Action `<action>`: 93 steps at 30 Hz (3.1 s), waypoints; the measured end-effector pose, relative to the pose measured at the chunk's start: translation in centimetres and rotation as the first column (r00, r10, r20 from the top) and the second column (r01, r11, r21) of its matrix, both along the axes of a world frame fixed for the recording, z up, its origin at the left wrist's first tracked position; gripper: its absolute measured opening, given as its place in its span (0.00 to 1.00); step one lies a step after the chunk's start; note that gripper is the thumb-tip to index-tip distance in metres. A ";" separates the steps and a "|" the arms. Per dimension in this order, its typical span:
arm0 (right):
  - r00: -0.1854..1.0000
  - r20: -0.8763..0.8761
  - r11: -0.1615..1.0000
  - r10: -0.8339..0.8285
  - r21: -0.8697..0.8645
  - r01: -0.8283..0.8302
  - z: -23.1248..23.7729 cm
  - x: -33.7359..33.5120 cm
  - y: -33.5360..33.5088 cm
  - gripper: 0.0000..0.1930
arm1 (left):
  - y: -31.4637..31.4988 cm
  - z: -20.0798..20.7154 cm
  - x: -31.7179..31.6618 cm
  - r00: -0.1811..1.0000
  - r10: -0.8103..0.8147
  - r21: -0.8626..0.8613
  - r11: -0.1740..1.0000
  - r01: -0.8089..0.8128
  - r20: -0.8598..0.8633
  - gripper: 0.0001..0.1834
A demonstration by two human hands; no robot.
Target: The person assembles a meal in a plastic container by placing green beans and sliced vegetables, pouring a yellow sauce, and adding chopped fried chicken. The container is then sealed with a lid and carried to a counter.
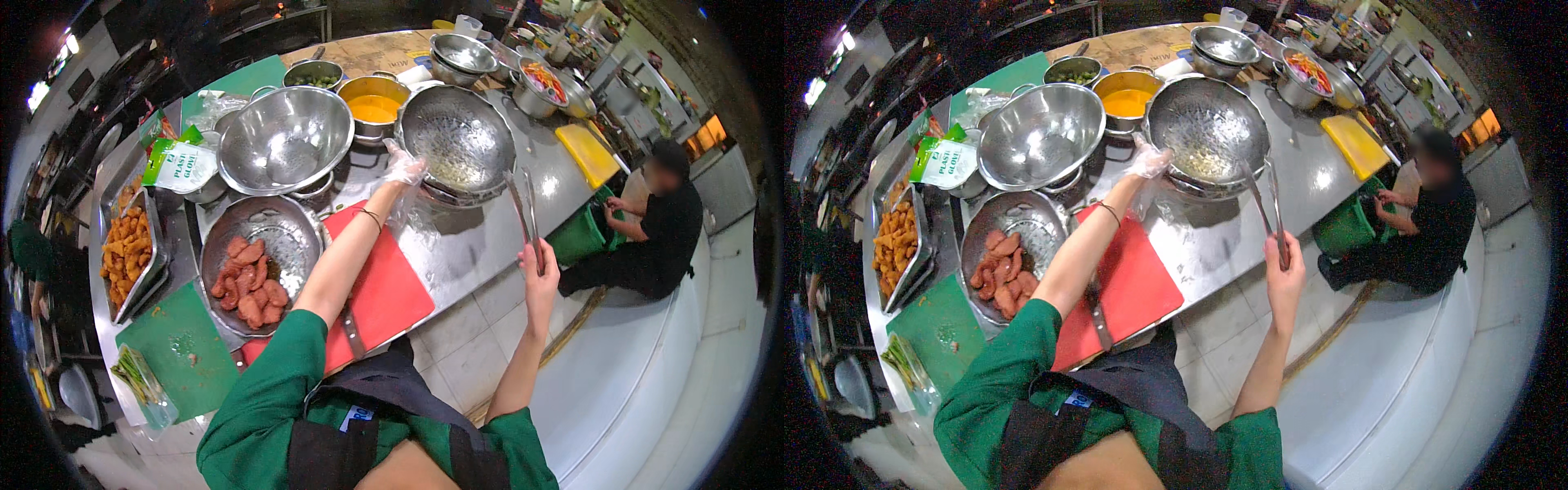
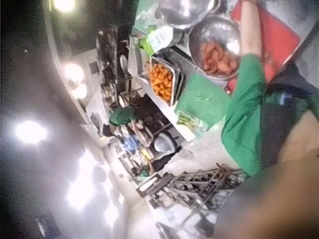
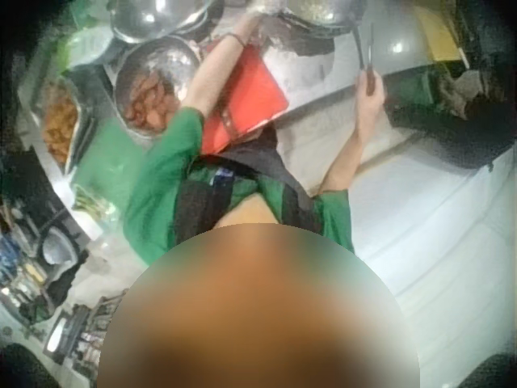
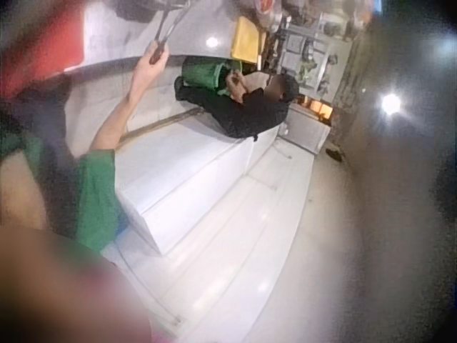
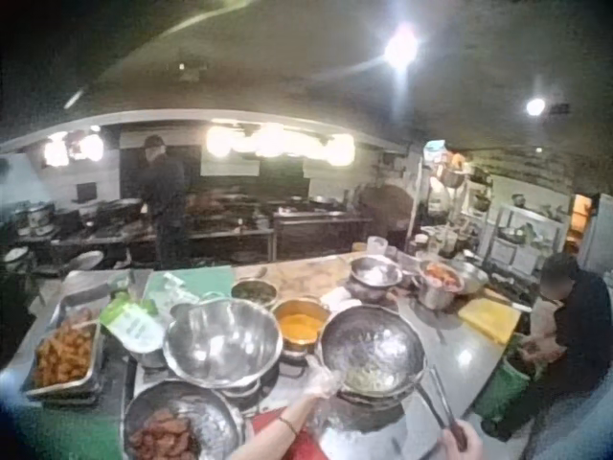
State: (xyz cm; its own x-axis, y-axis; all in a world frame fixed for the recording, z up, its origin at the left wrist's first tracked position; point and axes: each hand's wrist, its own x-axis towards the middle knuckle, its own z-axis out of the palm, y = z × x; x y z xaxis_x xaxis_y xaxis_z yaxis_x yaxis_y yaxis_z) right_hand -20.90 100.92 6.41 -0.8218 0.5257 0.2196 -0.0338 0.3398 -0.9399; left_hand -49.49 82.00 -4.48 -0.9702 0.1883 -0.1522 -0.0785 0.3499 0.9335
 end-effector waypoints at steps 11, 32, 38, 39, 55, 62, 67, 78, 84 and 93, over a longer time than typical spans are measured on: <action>0.998 0.063 0.881 -0.015 0.472 -0.016 -0.6 -16.0 10.9 0.26 | 10.1 1.7 -2.2 0.996 0.013 -0.018 1.000 -0.012 0.093 0.63; 0.961 0.075 0.954 0.266 0.126 -0.274 -1.6 -17.1 9.0 0.20 | -1.0 -7.2 -8.8 0.610 0.627 0.800 -0.036 -0.599 0.484 0.12; 0.879 0.040 0.728 0.474 0.543 -0.417 -0.1 -22.0 5.0 0.16 | -2.3 -6.5 -0.8 0.742 0.554 0.835 0.141 -0.531 0.378 0.11; 0.844 0.046 0.676 0.534 0.577 -0.459 -0.2 -23.1 4.0 0.15 | -2.9 -6.0 0.5 0.707 0.542 0.752 0.192 -0.631 0.455 0.16; 0.472 0.809 -0.247 0.351 0.566 -0.787 -2.0 -29.7 -3.7 0.10 | -8.9 -3.0 6.5 0.780 0.403 0.564 0.539 -0.625 0.479 0.15; 0.620 0.682 -0.142 0.387 0.709 -0.691 -2.8 -31.3 -6.1 0.12 | -8.7 -2.9 6.5 0.815 0.427 0.599 0.554 -0.578 0.391 0.18; 0.503 0.826 -0.311 0.254 0.562 -0.766 -2.3 -31.4 -4.9 0.17 | -8.7 -2.7 6.7 0.790 0.423 0.523 0.594 -0.612 0.444 0.19; 0.545 0.746 -0.263 0.383 0.653 -0.710 -3.5 -30.9 -4.4 0.12 | -8.5 -2.1 6.9 0.789 0.425 0.510 0.604 -0.612 0.444 0.18; 0.668 0.602 -0.125 0.438 0.776 -0.618 -4.1 -29.9 -6.0 0.10 | -8.3 -2.3 6.7 0.776 0.458 0.566 0.532 -0.630 0.434 0.18; 0.799 0.178 0.312 0.574 0.855 -0.415 -2.5 -23.7 0.3 0.16 | -8.5 -2.8 6.6 0.804 0.445 0.584 0.554 -0.593 0.394 0.20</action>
